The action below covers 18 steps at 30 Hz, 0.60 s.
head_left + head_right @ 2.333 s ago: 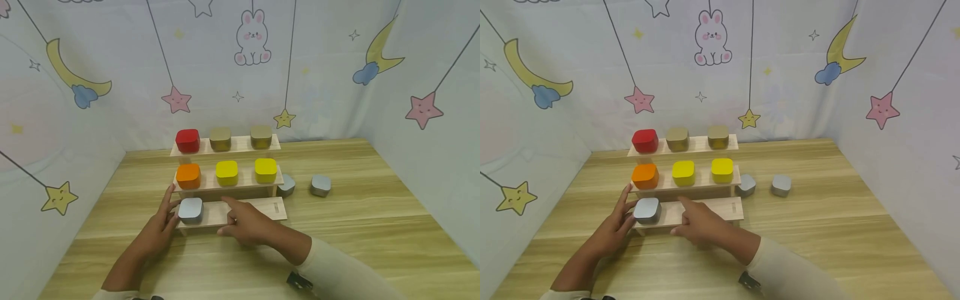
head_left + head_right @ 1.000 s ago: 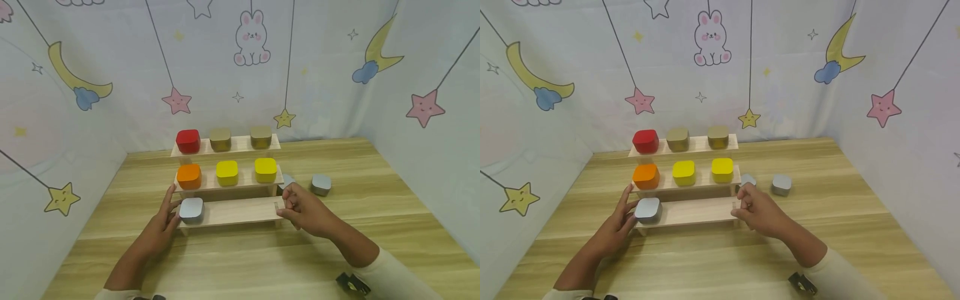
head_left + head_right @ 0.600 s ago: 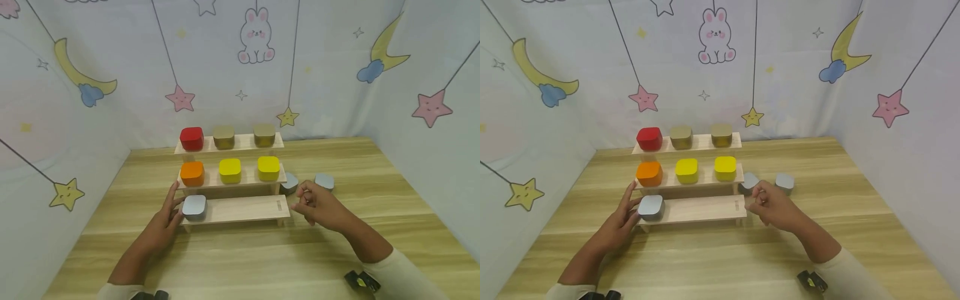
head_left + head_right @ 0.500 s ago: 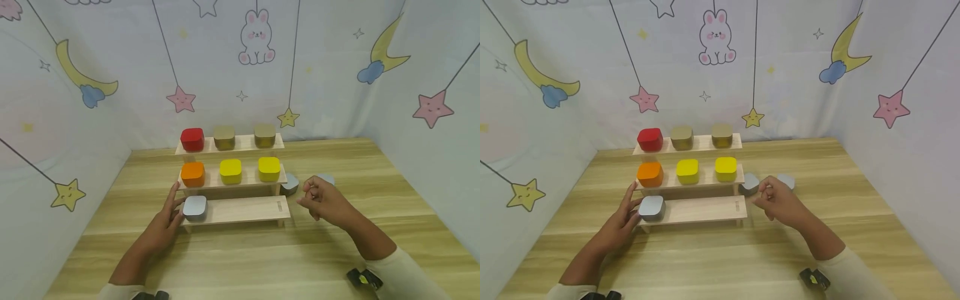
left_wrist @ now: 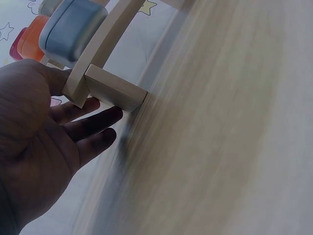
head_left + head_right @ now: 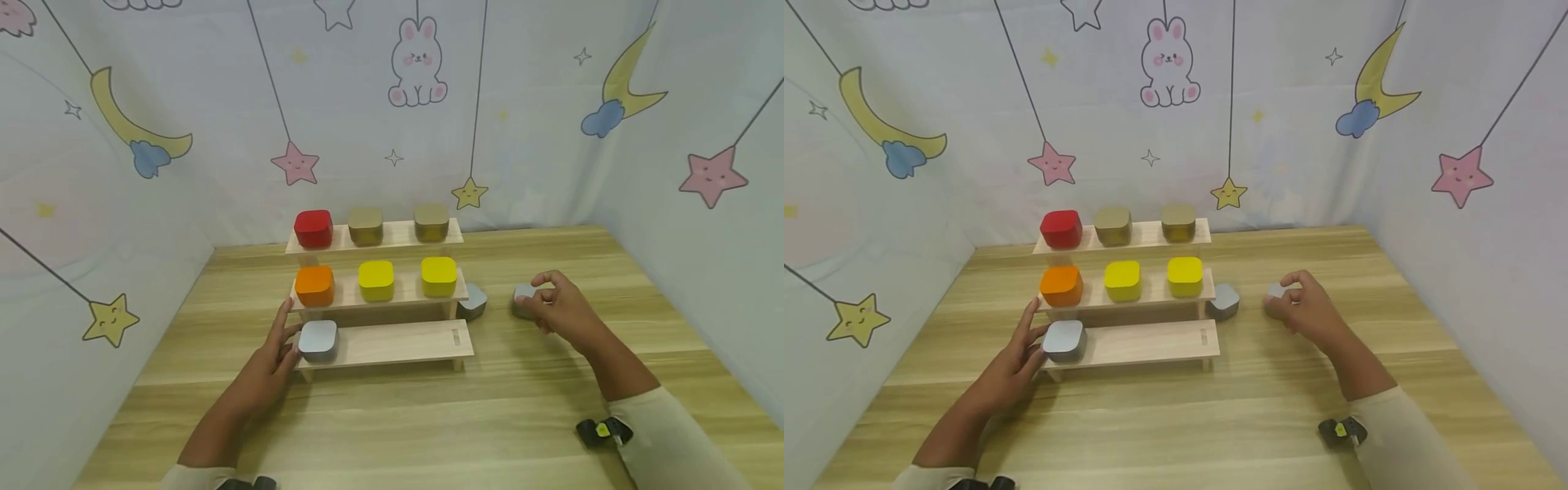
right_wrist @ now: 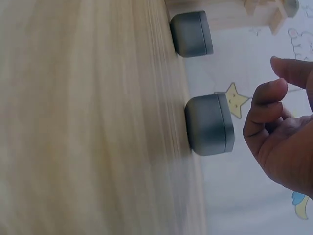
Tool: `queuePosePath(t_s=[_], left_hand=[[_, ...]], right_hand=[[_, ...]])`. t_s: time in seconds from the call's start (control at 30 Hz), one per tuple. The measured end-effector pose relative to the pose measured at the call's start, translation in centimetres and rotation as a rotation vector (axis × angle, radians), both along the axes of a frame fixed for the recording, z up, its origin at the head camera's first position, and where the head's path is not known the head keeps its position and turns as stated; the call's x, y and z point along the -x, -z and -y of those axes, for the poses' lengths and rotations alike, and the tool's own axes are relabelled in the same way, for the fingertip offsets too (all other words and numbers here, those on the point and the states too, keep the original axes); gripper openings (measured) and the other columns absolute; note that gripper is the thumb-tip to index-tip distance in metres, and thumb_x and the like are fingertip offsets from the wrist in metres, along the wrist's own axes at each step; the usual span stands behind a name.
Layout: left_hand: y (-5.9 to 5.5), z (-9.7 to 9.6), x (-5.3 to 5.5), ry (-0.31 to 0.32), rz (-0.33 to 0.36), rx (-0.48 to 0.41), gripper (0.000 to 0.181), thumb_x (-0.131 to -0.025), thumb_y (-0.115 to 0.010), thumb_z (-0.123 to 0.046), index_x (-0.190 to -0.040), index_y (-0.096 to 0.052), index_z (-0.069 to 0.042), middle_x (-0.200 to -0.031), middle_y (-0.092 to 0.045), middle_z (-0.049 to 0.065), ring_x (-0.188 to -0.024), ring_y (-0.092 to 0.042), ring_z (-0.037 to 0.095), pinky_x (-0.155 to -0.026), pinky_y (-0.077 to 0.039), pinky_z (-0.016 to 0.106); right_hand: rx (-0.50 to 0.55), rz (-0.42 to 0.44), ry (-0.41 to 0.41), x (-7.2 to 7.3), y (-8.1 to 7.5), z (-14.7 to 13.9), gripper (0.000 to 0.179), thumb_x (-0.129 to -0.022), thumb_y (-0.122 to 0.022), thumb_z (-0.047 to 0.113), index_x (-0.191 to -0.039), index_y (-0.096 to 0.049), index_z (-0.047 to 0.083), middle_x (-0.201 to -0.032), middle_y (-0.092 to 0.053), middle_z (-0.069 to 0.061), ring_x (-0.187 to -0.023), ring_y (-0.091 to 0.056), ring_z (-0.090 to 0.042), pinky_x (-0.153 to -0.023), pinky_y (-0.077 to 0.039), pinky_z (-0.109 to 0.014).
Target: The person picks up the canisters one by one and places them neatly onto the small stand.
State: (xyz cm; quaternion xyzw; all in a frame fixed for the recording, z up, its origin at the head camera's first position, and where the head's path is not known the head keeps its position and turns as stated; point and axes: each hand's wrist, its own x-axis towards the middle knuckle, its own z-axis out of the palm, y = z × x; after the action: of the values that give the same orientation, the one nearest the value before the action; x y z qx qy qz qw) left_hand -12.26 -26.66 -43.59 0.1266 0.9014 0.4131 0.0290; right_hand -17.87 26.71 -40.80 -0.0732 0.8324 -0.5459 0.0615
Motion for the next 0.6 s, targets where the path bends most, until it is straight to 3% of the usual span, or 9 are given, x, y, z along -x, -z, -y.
queuePosePath(t_s=[0.17, 0.33, 0.6], left_hand=[[0.0, 0.0, 0.1, -0.008, 0.008, 0.007, 0.093, -0.117, -0.05, -0.01, -0.174, 0.014, -0.044, -0.171, -0.041, 0.03, -0.144, -0.06, 0.051, -0.119, -0.048, 0.066], [0.0, 0.0, 0.1, -0.011, 0.011, 0.014, 0.093, -0.117, -0.05, -0.011, -0.174, 0.015, -0.045, -0.171, -0.041, 0.03, -0.144, -0.059, 0.051, -0.119, -0.048, 0.066], [0.1, 0.0, 0.2, -0.008, 0.007, 0.001, 0.092, -0.116, -0.049, -0.008, -0.174, 0.013, -0.043, -0.171, -0.041, 0.031, -0.145, -0.059, 0.052, -0.119, -0.048, 0.065]], right_hand=[[0.002, 0.043, 0.03, 0.6, 0.4, -1.1, 0.061, -0.112, -0.065, 0.03, -0.147, -0.024, 0.001, -0.073, -0.05, 0.006, -0.059, -0.043, -0.011, -0.058, -0.045, -0.034], [0.024, 0.069, 0.01, 0.9, 0.6, -1.9, 0.073, -0.112, -0.064, 0.028, -0.157, -0.014, 0.001, -0.076, -0.055, 0.006, -0.059, -0.043, -0.01, -0.056, -0.043, -0.034], [0.033, 0.124, -0.033, 1.6, 1.5, -3.3, 0.097, -0.111, -0.067, 0.027, -0.174, 0.005, 0.011, -0.066, -0.041, 0.008, -0.052, -0.036, -0.009, -0.051, -0.037, -0.036]])
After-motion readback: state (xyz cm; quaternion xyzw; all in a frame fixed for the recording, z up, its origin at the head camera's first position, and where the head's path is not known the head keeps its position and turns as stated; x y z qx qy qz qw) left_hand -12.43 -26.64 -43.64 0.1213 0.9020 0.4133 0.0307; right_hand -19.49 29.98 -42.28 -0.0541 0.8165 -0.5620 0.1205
